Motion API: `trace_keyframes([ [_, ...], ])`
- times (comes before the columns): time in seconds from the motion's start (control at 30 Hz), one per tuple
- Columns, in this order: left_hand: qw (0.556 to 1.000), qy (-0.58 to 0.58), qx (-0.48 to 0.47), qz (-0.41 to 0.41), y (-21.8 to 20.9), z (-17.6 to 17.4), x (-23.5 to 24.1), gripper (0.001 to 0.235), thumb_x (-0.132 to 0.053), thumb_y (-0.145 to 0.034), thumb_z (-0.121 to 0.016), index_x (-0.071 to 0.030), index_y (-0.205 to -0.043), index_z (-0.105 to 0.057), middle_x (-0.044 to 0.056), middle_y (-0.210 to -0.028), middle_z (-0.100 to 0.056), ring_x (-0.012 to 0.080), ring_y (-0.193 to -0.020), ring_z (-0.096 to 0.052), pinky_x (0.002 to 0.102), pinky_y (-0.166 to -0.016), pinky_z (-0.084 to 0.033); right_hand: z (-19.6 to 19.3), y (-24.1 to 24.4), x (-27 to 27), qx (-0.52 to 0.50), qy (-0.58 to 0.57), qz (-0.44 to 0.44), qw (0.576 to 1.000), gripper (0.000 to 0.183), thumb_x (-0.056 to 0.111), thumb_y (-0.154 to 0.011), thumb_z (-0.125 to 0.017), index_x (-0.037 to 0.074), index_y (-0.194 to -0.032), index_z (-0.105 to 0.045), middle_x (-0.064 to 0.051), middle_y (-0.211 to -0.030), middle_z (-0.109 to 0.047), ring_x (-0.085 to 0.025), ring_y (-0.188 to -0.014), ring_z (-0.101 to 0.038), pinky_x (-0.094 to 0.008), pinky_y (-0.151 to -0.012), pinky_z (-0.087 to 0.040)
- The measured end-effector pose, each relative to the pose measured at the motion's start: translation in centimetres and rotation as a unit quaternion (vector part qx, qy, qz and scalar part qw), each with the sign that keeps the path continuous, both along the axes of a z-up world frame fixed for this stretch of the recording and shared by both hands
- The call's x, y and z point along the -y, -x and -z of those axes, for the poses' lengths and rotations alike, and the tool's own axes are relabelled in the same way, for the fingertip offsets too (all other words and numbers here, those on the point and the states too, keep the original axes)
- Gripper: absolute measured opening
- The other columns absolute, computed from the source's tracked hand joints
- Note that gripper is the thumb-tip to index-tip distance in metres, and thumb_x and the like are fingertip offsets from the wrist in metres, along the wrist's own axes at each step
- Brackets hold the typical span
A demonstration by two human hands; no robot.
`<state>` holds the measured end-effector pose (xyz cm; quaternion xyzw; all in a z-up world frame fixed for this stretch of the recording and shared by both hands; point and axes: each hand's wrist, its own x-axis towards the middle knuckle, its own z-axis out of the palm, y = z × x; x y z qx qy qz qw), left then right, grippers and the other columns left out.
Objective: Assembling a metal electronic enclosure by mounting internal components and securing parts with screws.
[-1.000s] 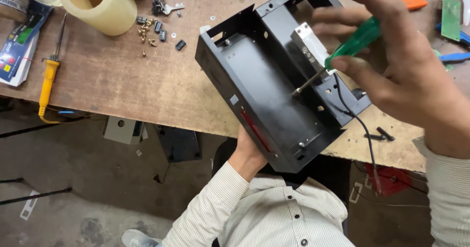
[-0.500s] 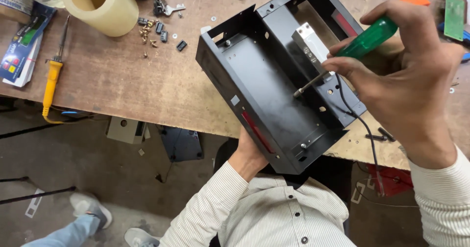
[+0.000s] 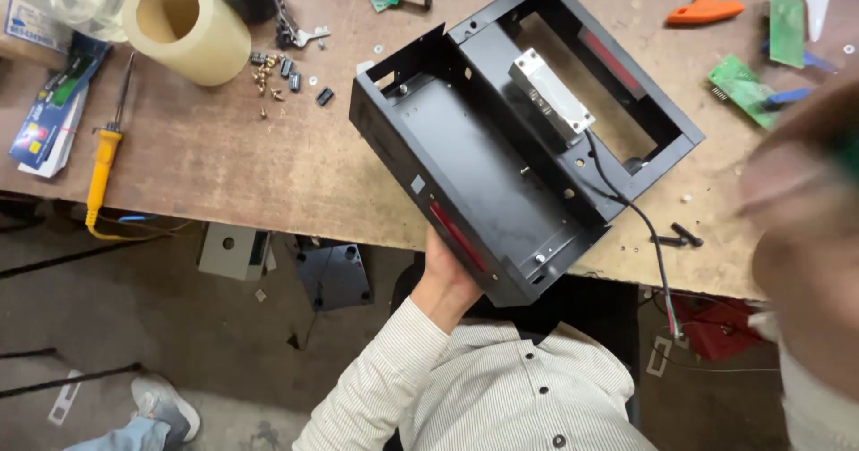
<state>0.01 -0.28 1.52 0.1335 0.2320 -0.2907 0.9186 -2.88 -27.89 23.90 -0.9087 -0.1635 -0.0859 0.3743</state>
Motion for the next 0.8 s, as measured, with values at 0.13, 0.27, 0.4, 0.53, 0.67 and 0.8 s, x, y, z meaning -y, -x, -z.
trace_keyframes([
  [0.13,0.998,-0.013,-0.054,-0.015,-0.1,0.1,-0.2,0.064,-0.060,-0.099,-0.042,-0.005,-0.124,-0.065,0.012,-0.121,-0.069,0.0294,-0.110,-0.067,0.046,-0.093,-0.057,4.4,2.1,-6.3,-0.042,0.082,-0.078,0.993,0.040,0.032,-0.085,-0.079,0.007,-0.113,-0.068,-0.011,-0.117,-0.072,-0.021,-0.079,-0.072,-0.032,-0.063,-0.056],
  [0.27,0.997,-0.067,-0.017,-0.032,2.4,1.7,-0.8,0.041,-0.030,-0.106,-0.043,0.001,-0.120,-0.065,0.015,-0.122,-0.068,0.0282,-0.113,-0.064,0.044,-0.099,-0.055,8.0,2.7,-7.0,-0.052,0.159,-0.126,0.978,0.037,0.002,-0.064,-0.076,0.004,-0.100,-0.072,-0.007,-0.107,-0.074,-0.026,-0.074,-0.073,-0.037,-0.059,-0.057],
  [0.4,0.988,-0.141,0.053,-0.028,6.7,-2.0,-2.8,0.031,-0.012,-0.106,-0.043,0.006,-0.122,-0.063,0.016,-0.121,-0.066,0.0263,-0.110,-0.061,0.043,-0.099,-0.053,8.4,2.7,-6.9,0.045,0.087,-0.125,0.987,0.035,0.003,-0.065,-0.075,0.006,-0.100,-0.071,-0.007,-0.109,-0.073,-0.027,-0.081,-0.073,-0.037,-0.065,-0.057],
  [0.53,0.974,-0.213,0.033,0.074,7.5,-7.9,-3.4,0.033,0.003,-0.097,-0.045,0.004,-0.127,-0.061,0.013,-0.123,-0.068,0.0203,-0.111,-0.066,0.033,-0.097,-0.056,8.6,2.7,-7.7,0.060,0.049,-0.112,0.991,0.036,0.007,-0.066,-0.078,0.004,-0.101,-0.071,-0.009,-0.105,-0.073,-0.025,-0.080,-0.073,-0.035,-0.063,-0.057],
  [0.67,0.964,-0.237,0.010,0.118,8.8,-4.6,-3.2,0.030,0.003,-0.098,-0.055,0.007,-0.127,-0.059,0.014,-0.114,-0.070,0.0194,-0.099,-0.069,0.029,-0.086,-0.061,9.5,3.4,-8.7,0.070,0.033,-0.110,0.991,0.029,0.009,-0.071,-0.079,0.003,-0.098,-0.072,-0.010,-0.099,-0.073,-0.024,-0.077,-0.074,-0.034,-0.063,-0.058],
  [0.8,0.940,-0.311,0.052,0.132,9.0,0.4,-2.5,0.025,0.001,-0.096,-0.063,0.009,-0.120,-0.064,0.014,-0.104,-0.072,0.0204,-0.089,-0.069,0.030,-0.075,-0.059,9.6,4.6,-9.1,0.086,0.017,-0.121,0.989,0.026,0.010,-0.073,-0.079,0.002,-0.097,-0.072,-0.011,-0.100,-0.074,-0.023,-0.077,-0.073,-0.034,-0.062,-0.057],
])
